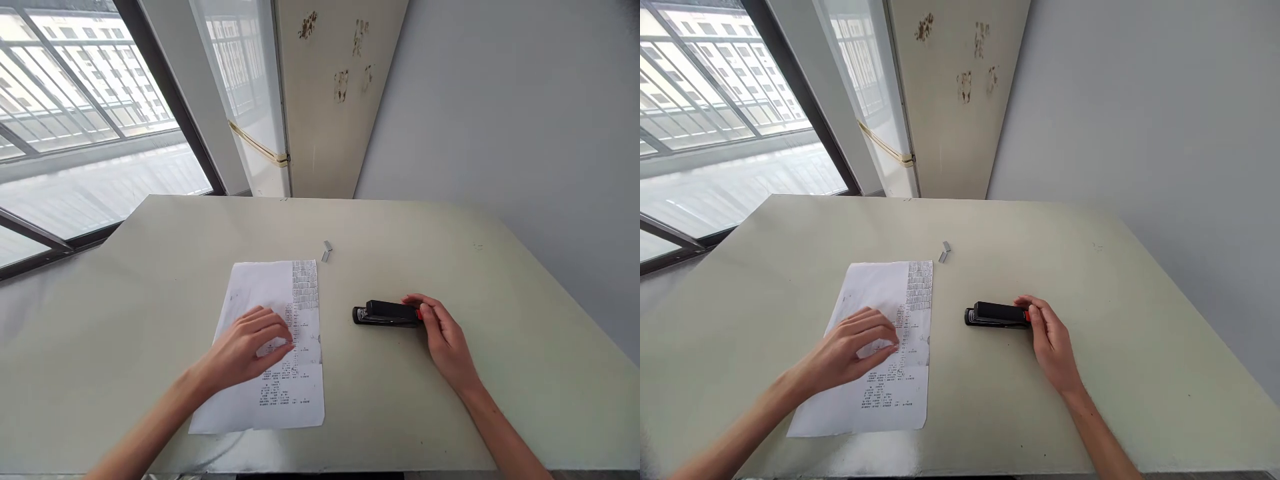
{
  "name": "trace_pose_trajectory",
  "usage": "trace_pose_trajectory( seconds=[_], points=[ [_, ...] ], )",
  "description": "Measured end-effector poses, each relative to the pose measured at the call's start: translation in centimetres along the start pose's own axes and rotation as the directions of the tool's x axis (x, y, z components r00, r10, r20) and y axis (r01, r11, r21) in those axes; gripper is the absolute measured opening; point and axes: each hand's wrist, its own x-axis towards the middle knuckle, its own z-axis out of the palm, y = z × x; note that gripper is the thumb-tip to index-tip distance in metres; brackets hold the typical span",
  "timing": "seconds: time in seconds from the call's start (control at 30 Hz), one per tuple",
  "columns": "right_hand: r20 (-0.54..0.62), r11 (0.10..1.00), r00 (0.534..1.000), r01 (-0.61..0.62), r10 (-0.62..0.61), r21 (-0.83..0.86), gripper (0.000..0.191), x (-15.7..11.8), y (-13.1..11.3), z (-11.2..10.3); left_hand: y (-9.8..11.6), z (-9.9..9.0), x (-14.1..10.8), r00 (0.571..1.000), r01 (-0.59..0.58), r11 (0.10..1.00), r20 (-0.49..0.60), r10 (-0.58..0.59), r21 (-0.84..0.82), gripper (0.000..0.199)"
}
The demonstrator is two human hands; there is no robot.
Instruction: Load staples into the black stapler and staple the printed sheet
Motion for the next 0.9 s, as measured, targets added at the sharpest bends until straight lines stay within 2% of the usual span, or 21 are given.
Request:
trace_pose_trajectory(
  seconds=[0.2,0.33,0.4,0.47,0.53,0.63,0.73,0.83,0.9],
  points=[
    [-0.005,0.998,1.000,-0.021,0.021,0.064,0.041,0.1,0.0,0.0,2.5,1.1,2.0,0.998,0.002,0.996,0.063,0.003,-0.084,0.028],
    [-0.013,0.998,1.000,-0.019,0.020,0.067,0.039,0.3,0.1,0.2,2.8,2.2,4.2,0.998,0.058,0.990,-0.015,-0.061,-0.130,0.031],
    [-0.022,0.997,1.000,-0.012,0.013,0.078,0.037,0.4,0.2,0.3,2.8,2.6,5.2,0.987,0.126,0.974,-0.078,-0.143,-0.187,0.032],
    [-0.029,0.996,1.000,-0.002,0.005,0.091,0.037,0.4,0.3,0.4,2.7,2.9,6.1,0.953,0.229,0.942,-0.142,-0.269,-0.244,0.033],
    [-0.027,0.995,1.000,-0.001,0.004,0.096,0.037,0.4,0.3,0.4,2.6,3.1,6.8,0.898,0.323,0.906,-0.213,-0.385,-0.275,0.034],
    [0.008,0.997,1.000,-0.002,0.002,0.074,0.040,0.3,0.3,0.3,2.4,3.1,7.5,0.833,0.403,0.859,-0.262,-0.488,-0.318,0.031],
    [0.102,0.999,0.994,0.035,-0.033,-0.017,0.041,0.2,0.1,0.2,2.4,3.2,8.0,0.810,0.460,0.773,-0.149,-0.567,-0.437,0.029],
    [0.163,0.991,0.985,0.074,-0.055,-0.111,0.044,0.1,-0.6,0.3,2.6,3.6,8.6,0.782,0.496,0.640,-0.018,-0.623,-0.586,0.036],
    [0.173,0.996,0.985,-0.003,0.018,-0.090,0.043,-0.3,-1.6,0.4,2.7,4.0,9.2,0.748,0.495,0.526,0.031,-0.663,-0.692,0.039]
  ],
)
